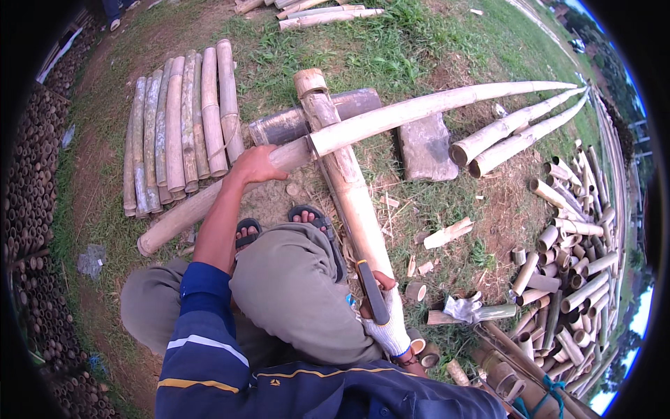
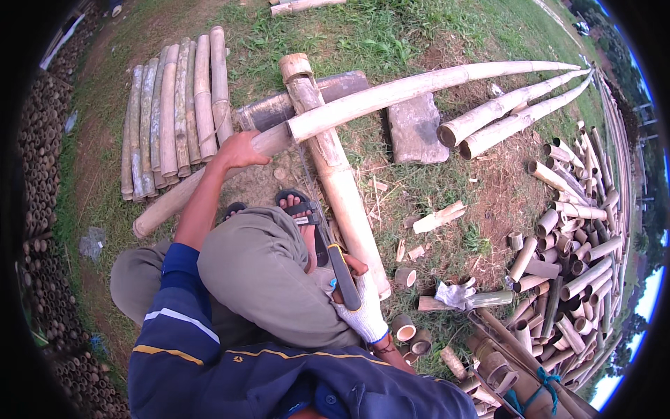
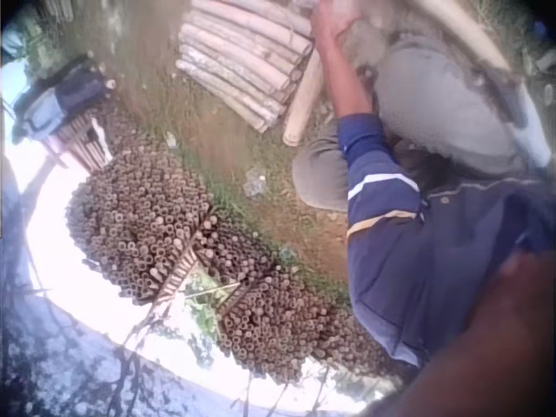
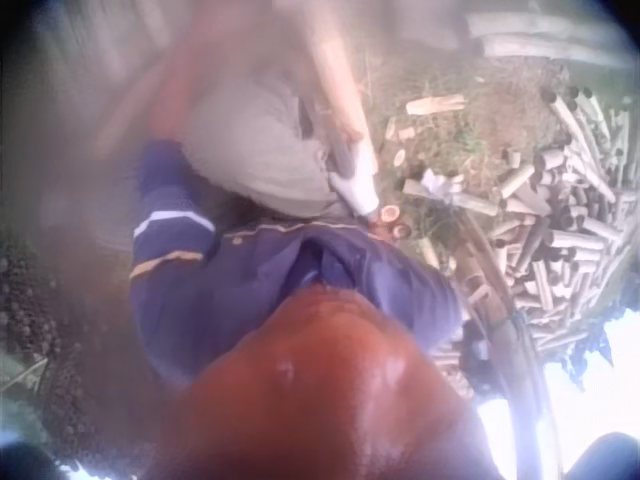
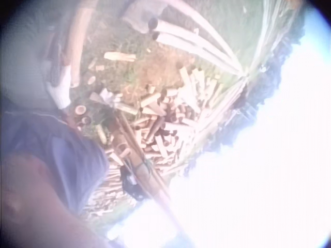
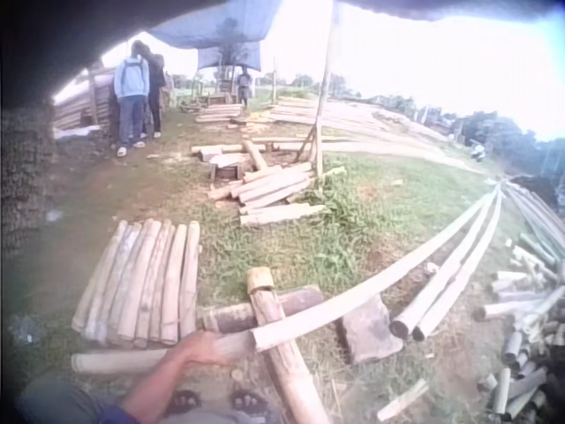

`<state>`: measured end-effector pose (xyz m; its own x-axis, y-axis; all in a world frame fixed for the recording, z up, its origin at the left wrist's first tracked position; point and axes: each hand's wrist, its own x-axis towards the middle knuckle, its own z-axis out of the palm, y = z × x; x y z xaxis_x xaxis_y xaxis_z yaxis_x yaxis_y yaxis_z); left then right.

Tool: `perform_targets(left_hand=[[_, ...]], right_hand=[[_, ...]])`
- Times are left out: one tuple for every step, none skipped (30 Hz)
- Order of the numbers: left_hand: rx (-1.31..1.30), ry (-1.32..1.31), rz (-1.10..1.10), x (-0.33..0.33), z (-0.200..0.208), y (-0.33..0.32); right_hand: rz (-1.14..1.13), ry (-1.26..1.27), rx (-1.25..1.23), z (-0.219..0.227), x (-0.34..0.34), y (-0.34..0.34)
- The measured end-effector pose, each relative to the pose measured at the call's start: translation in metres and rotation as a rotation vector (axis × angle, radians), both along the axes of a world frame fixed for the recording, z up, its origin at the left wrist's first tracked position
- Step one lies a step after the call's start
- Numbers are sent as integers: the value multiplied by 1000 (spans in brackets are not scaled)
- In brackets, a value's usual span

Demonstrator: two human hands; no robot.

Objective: The person sits on the ground and uses a hand saw to cut bamboo poles into shorter sections. They repeatedly position each pole on a wooden support, saw through it, and place the cut pieces aside.

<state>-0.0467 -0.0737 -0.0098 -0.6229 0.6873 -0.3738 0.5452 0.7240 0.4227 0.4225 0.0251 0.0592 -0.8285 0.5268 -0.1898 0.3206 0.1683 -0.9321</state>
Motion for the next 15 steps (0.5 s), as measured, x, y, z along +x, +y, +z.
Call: perform_targets(left_hand=[[-4, 16, 25, 3, 1, 0], [-8, 32, 52, 5, 1, 0], [-18, 49, 65, 9, 3, 2], [-36, 46, 72, 11, 7, 2], [-30, 69, 73, 13, 7, 7], [-28, 86, 61, 20, 5, 12], [-23, 120, 62, 22, 9, 14], [19, 145, 62, 20, 6, 16], [25, 123, 35, 14, 5, 15], [34, 92, 23, 7, 4, 11], [44, 62, 9, 3, 2, 8], [48, 63, -16, 4, 1, 7], [53, 50, -25, 2, -1, 6], [60, 43, -18, -5, -5, 4], [56, 27, -4, -8, -12, -5]], right_hand=[[-8, 34, 51, 10, 11, -5], [6, 5, 9, 13, 6, 0], [13, 48, 78, 9, -6, 4], [24, 79, 102, -1, -31, 14], [17, 115, 130, -10, -74, 26], [2, 157, 154, -15, -119, 41], [1, 207, 178, -11, -159, 53], [2, 246, 178, -2, -189, 61], [13, 222, 170, 9, -202, 64], [25, 212, 206, 14, -197, 61], [36, 203, 244, 19, -190, 59], [36, 184, 281, 19, -180, 54], [45, 345, 416, 0, -159, 47], [58, 312, 366, -6, -129, 39], [55, 197, 214, -5, -84, 25]])
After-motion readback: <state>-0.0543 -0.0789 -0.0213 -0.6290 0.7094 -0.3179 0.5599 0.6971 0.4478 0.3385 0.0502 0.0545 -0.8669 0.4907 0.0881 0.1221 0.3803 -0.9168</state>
